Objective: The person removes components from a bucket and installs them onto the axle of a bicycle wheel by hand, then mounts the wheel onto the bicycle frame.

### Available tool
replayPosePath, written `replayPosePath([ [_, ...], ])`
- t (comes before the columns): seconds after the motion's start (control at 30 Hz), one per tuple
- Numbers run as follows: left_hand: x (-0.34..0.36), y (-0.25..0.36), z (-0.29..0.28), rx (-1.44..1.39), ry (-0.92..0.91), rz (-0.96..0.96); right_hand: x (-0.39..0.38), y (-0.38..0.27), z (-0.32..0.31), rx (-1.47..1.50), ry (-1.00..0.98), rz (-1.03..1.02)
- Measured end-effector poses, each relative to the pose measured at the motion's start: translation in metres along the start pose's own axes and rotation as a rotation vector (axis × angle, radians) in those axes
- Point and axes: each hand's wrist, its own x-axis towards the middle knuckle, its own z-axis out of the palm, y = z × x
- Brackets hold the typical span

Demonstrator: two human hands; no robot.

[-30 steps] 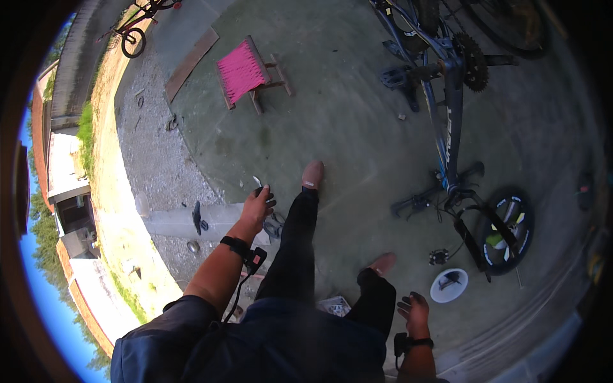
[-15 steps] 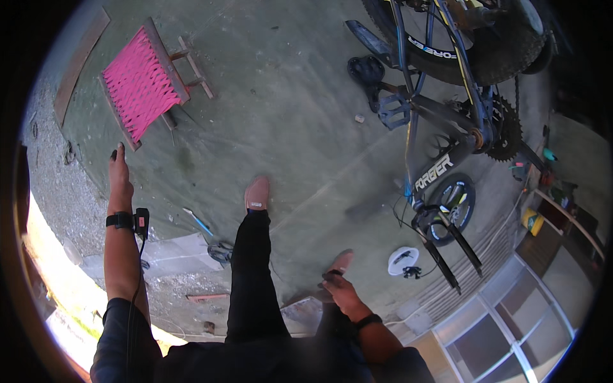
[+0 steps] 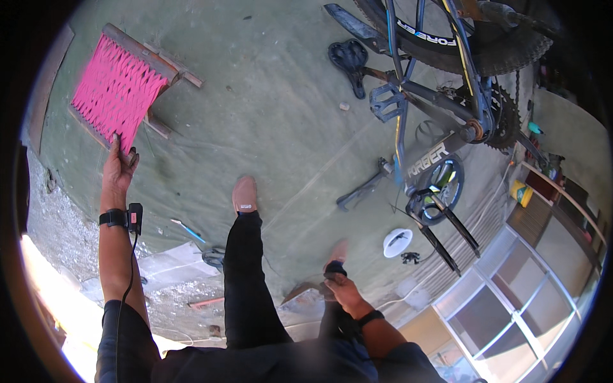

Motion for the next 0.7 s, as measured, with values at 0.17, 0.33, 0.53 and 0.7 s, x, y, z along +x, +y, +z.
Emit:
replayPosePath([
  [0.17,-0.021,0.006,0.045,-0.085,-0.013,0.092,-0.009,0.013,0.004,0.073,-0.033,-0.048],
  [0.33,-0.102,0.010,0.047,0.125,0.030,0.044,-0.014,0.053,-0.019,0.227,-0.064,-0.082],
  [0.53,-0.263,-0.022,0.015,0.682,0.095,0.163,-0.017,0.103,-0.063,0.402,-0.151,-0.145],
  [0.7,-0.412,-0.062,-0.016,1.332,0.171,0.191,-0.004,0.142,-0.128,0.546,-0.227,-0.264],
])
